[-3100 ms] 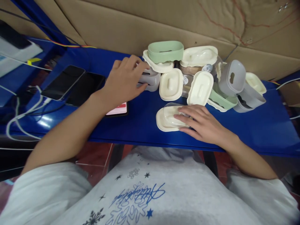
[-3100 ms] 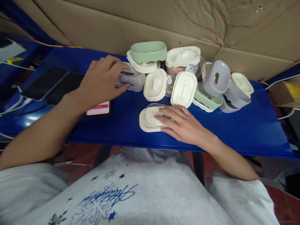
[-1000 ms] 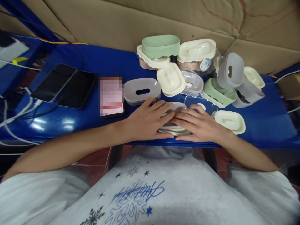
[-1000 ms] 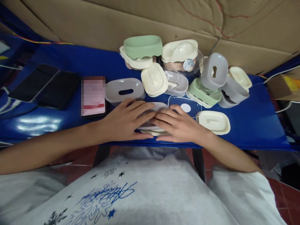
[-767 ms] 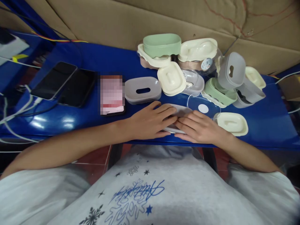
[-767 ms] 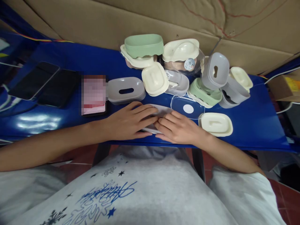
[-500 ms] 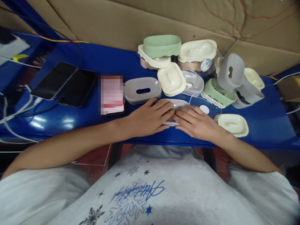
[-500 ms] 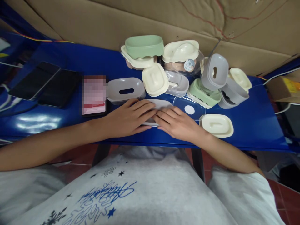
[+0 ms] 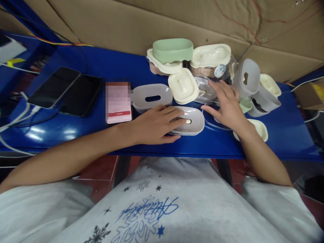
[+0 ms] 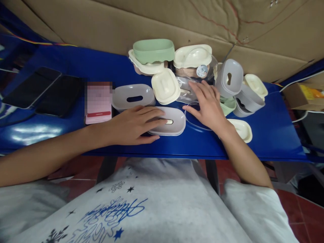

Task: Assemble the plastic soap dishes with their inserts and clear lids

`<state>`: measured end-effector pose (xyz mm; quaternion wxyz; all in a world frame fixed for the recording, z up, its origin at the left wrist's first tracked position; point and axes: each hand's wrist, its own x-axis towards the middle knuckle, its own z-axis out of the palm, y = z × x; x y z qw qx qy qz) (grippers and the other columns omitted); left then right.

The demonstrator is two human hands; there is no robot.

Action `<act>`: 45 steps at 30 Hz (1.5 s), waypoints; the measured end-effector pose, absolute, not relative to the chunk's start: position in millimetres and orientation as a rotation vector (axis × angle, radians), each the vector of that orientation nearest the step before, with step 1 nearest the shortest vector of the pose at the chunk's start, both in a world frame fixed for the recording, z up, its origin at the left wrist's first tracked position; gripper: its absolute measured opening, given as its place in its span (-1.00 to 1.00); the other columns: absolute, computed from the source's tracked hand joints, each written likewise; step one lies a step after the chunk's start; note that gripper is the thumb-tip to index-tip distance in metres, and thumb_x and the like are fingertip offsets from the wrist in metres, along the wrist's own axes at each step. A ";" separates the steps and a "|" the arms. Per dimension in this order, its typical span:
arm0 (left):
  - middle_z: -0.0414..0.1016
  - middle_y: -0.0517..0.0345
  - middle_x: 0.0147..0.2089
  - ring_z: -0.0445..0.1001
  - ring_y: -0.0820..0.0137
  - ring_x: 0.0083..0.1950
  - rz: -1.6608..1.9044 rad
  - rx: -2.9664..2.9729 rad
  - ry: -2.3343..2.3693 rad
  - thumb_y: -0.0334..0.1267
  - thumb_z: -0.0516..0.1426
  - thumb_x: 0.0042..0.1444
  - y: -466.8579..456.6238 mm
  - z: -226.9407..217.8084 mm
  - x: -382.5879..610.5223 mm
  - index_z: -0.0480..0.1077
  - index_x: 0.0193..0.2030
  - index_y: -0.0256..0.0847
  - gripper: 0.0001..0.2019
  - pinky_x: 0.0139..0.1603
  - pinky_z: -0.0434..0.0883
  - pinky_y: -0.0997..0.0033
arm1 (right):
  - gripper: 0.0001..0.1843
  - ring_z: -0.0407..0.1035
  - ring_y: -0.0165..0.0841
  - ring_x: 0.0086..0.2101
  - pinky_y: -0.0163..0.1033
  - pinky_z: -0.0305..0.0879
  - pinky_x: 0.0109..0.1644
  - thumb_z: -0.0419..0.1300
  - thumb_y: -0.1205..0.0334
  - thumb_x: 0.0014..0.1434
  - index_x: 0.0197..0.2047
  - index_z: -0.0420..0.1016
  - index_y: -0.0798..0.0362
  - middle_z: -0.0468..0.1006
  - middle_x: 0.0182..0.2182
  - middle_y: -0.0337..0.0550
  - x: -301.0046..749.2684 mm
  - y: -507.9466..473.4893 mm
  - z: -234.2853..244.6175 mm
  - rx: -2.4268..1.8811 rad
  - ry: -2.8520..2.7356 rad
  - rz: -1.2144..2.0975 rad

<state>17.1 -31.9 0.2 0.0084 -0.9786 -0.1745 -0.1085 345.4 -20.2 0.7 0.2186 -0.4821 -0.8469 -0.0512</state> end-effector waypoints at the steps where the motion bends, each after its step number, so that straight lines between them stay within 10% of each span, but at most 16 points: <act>1: 0.47 -0.18 0.41 0.45 0.05 0.41 -0.361 -3.056 -0.553 -0.08 0.15 0.51 -30.7 0.5 16.5 0.42 0.40 -0.19 -0.57 0.35 0.40 0.09 | -0.08 0.26 0.29 0.40 0.49 0.16 0.42 0.29 -0.28 0.39 0.61 0.17 -0.04 0.39 0.41 0.24 345.6 -16.4 -3.2 -1.341 -2.335 -0.126; 13: 0.37 -0.27 0.48 0.45 -0.06 0.43 -0.526 -3.111 -0.625 -0.18 0.26 0.42 -10.6 -6.2 11.4 0.45 0.35 -0.17 -0.59 0.38 0.48 -0.10 | -0.36 0.30 0.05 0.41 0.25 0.38 0.44 0.11 -0.08 0.54 0.60 0.19 -0.27 0.35 0.49 -0.07 335.9 -18.9 9.8 -1.416 -2.287 -0.253; 22: 0.05 -0.39 0.61 0.14 -0.27 0.62 -0.859 -3.150 -0.859 -0.04 0.48 0.18 -8.4 -6.0 9.1 -0.02 0.65 -0.06 0.06 0.48 0.37 -0.41 | -0.45 0.53 0.06 0.21 0.18 0.49 0.30 0.32 -0.11 0.43 0.37 0.51 -0.09 0.59 0.23 0.07 335.5 -53.4 17.1 -1.020 -2.478 0.077; 40: 0.12 -0.33 0.60 0.20 -0.14 0.60 -0.740 -3.329 -0.825 -0.01 0.39 0.28 -2.7 -23.4 14.6 0.01 0.66 -0.07 -0.05 0.55 0.28 -0.22 | -0.30 0.41 0.01 0.33 0.18 0.46 0.40 0.25 -0.12 0.48 0.55 0.29 -0.06 0.42 0.37 0.12 331.8 -57.0 12.1 -1.078 -2.604 0.147; 45: 0.12 -0.34 0.60 0.16 -0.13 0.62 -0.751 -3.318 -0.790 -0.05 0.38 0.31 -3.3 -23.8 15.2 0.01 0.66 -0.12 -0.08 0.58 0.26 -0.21 | -0.07 0.24 0.14 0.47 0.27 0.45 0.41 0.23 -0.19 0.47 0.71 -0.07 -0.14 0.07 0.60 0.17 329.6 -59.6 6.0 -1.107 -2.710 0.020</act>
